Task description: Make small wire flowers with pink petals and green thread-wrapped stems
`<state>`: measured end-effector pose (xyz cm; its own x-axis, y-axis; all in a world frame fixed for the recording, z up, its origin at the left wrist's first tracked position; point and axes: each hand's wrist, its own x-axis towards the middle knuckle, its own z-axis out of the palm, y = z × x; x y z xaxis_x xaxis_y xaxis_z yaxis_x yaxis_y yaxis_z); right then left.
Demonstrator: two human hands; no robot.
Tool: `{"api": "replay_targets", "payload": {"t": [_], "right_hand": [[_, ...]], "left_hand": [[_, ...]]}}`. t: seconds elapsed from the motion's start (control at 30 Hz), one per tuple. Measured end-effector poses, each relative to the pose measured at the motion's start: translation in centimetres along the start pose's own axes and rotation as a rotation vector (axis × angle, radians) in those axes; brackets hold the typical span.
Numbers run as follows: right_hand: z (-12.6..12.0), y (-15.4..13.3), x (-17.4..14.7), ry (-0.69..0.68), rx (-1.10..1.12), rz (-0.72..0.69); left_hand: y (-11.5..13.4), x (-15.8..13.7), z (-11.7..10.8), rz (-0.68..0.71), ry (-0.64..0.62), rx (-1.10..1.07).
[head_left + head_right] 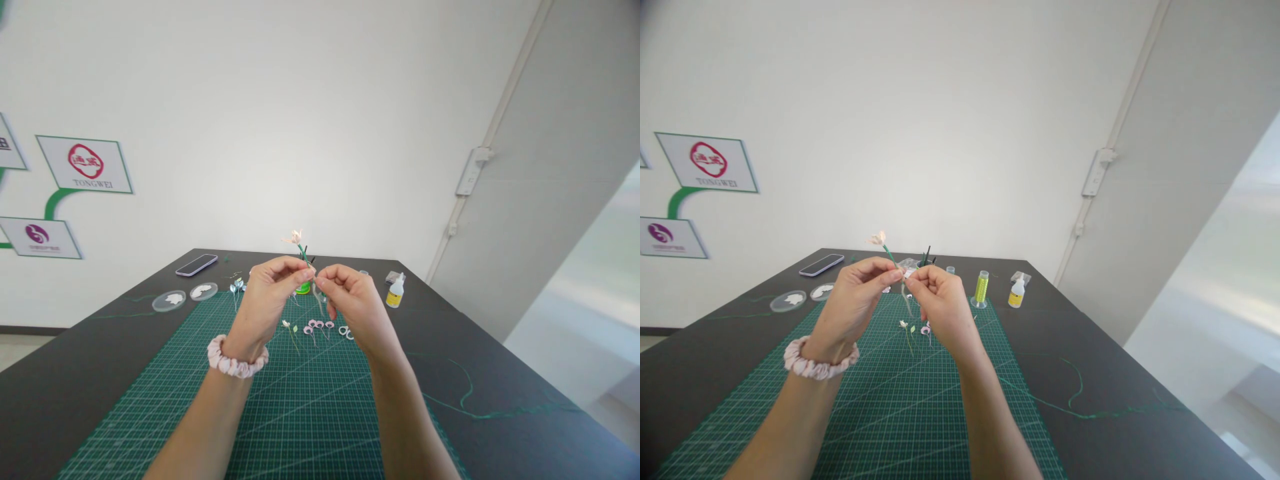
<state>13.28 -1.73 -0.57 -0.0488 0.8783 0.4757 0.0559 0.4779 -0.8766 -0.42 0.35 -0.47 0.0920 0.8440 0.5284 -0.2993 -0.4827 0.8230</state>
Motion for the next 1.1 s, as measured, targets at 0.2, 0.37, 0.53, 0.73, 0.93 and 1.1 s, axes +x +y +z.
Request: {"api": "replay_targets", "payload": {"t": [0.2, 0.37, 0.53, 0.73, 0.93, 1.1], "right_hand": [[0.08, 0.52, -0.05, -0.044, 0.157, -0.011], [-0.11, 0.85, -0.20, -0.050, 0.217, -0.007], [-0.24, 0.73, -0.34, -0.048, 0.201, -0.006], [0.07, 0.56, -0.28, -0.029, 0.169, -0.011], [0.25, 0.83, -0.36, -0.058, 0.209, -0.003], [0.57, 0.83, -0.42, -0.093, 0.293, 0.020]], "left_hand": [[-0.39, 0.06, 0.01, -0.054, -0.045, -0.167], [-0.65, 0.17, -0.18, -0.090, -0.080, -0.198], [-0.54, 0.15, -0.16, -0.081, -0.095, -0.170], [-0.43, 0.16, 0.01, -0.128, -0.104, -0.221], [-0.70, 0.32, -0.03, -0.156, -0.102, -0.272], [-0.80, 0.36, -0.01, -0.159, -0.148, -0.321]]}}
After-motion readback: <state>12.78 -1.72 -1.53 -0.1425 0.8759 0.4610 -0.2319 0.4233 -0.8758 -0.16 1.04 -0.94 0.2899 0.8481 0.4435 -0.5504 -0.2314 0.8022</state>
